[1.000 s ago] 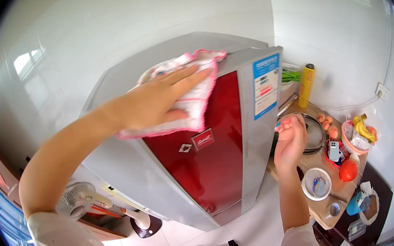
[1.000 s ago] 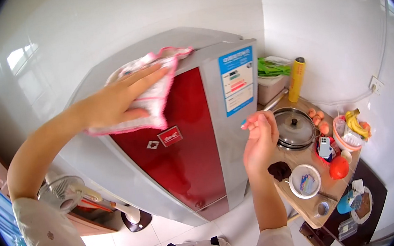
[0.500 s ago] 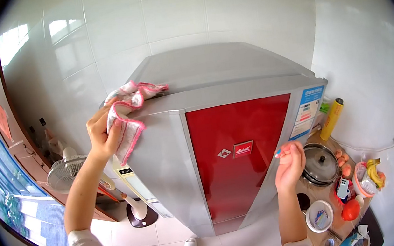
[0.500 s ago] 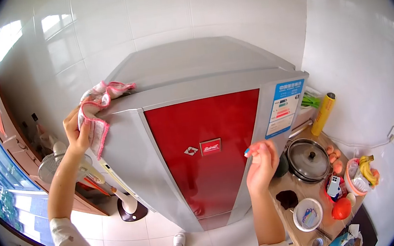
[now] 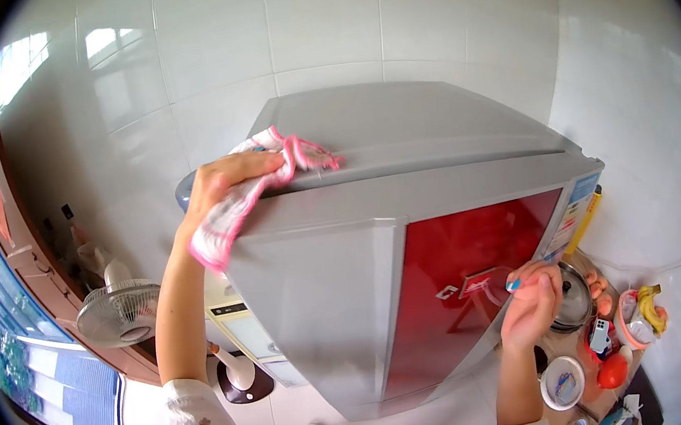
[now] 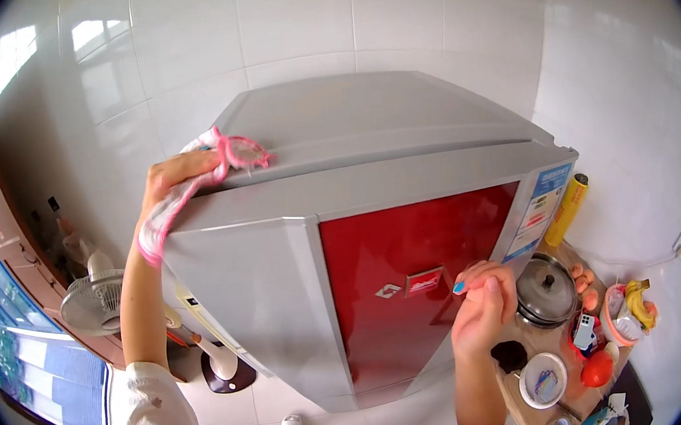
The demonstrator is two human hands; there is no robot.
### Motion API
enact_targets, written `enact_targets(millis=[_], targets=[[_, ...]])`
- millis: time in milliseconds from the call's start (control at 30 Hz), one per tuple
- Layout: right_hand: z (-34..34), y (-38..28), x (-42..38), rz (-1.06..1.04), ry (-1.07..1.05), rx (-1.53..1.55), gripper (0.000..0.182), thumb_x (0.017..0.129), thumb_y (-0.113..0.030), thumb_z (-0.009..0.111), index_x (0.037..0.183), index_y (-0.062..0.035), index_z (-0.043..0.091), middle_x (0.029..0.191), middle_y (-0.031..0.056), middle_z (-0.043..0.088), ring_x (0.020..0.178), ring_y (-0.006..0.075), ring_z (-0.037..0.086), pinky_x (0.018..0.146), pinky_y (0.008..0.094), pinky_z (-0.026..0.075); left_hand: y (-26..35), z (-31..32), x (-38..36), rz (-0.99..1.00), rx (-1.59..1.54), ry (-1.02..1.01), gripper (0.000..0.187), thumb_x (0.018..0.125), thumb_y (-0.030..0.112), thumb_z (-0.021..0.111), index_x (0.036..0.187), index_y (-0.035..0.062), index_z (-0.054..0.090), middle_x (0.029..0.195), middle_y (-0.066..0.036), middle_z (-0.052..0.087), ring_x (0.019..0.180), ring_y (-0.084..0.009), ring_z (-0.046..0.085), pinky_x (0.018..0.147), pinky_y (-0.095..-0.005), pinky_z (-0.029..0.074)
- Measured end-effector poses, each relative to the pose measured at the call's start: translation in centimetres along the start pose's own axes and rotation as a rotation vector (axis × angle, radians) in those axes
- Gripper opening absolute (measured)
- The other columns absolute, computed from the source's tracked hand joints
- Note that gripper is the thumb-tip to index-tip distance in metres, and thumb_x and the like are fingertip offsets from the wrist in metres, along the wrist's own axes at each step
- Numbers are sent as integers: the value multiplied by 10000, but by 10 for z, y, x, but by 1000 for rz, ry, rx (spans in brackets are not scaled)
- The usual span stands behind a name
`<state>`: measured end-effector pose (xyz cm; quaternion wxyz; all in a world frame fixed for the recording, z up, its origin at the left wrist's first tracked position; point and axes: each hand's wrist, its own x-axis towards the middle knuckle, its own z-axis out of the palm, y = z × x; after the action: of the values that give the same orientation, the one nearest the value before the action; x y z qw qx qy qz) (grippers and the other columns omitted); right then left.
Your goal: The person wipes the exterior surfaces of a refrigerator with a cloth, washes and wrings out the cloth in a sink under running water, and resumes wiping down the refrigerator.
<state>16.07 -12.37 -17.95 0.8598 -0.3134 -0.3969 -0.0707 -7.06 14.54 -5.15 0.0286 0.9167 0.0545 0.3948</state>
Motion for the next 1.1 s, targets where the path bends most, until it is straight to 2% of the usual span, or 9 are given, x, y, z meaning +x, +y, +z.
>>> enact_targets(millis=[67, 200, 300, 367, 500, 633, 733, 867, 1100], targets=[[9, 3, -4, -128, -47, -46, 165, 818, -130, 409, 688, -29, 411, 636, 88, 426, 585, 164, 395, 585, 290, 363, -39, 8, 14, 173, -460, -18, 612, 854, 459, 269, 982, -37, 604, 1039, -146, 596, 1017, -292, 530, 949, -355, 329], [48, -2, -17, -351, -49, -167, 183, 807, -162, 412, 691, -21, 398, 625, 93, 415, 573, 177, 376, 554, 292, 337, -102, 21, 46, 192, -451, -161, 469, 870, 320, 294, 1090, 2, 559, 1163, -150, 525, 1113, -283, 457, 980, -356, 290], [82, -5, -26, -518, -91, -352, 190, 821, -177, 403, 697, -33, 400, 627, 82, 414, 582, 175, 370, 582, 311, 336, -152, 33, 77, 183, -397, -285, 421, 873, 287, 314, 1149, 53, 530, 1242, -124, 465, 1174, -261, 396, 1000, -337, 264], [106, -9, -36, -631, -181, -585, 160, 810, -159, 394, 699, -44, 391, 672, 80, 398, 629, 182, 349, 612, 318, 303, -184, 44, 100, -79, -289, -462, 466, 878, 346, 303, 1258, 107, 429, 1329, -72, 371, 1263, -235, 272, 1036, -337, 185], [166, -18, -56, -771, -92, -1040, 148, 788, -169, 431, 721, -38, 422, 713, 76, 406, 670, 192, 343, 657, 317, 300, -251, 68, 155, 74, -28, -735, 458, 888, 367, 275, 1297, 175, 352, 1352, -6, 324, 1248, -244, 275, 1013, -344, 259], [213, -21, -72, -746, 8, -1377, 312, 680, -444, 654, 753, -154, 565, 745, 2, 465, 713, 180, 393, 642, 297, 325, -302, 121, 204, 16, 213, -759, 485, 879, 447, 182, 1289, 251, 350, 1357, -9, 314, 1234, -334, 239, 1017, -392, 248], [231, -23, -72, -665, -86, -1530, 275, 660, -419, 664, 704, -160, 582, 722, -7, 486, 705, 181, 392, 632, 289, 326, -253, 92, 196, -205, 222, -777, 497, 881, 447, 188, 1305, 229, 330, 1383, -27, 263, 1264, -302, 209, 1027, -393, 230], [242, -29, -76, -694, -103, -1614, 228, 615, -378, 687, 641, -166, 607, 702, -48, 523, 704, 178, 393, 608, 283, 323, -285, 150, 234, -54, 133, -811, 544, 879, 470, 189, 1323, 176, 303, 1411, -46, 193, 1296, -253, 162, 1041, -403, 191], [243, -41, -65, -620, -205, -1530, 183, 583, -298, 744, 647, -181, 619, 710, -81, 563, 602, 105, 440, 618, 259, 287, -130, 115, 189, 585, -170, -860, 691, 858, 580, 217, 1371, 125, 131, 1435, -81, 59, 1318, -271, 47, 1068, -399, 63]])
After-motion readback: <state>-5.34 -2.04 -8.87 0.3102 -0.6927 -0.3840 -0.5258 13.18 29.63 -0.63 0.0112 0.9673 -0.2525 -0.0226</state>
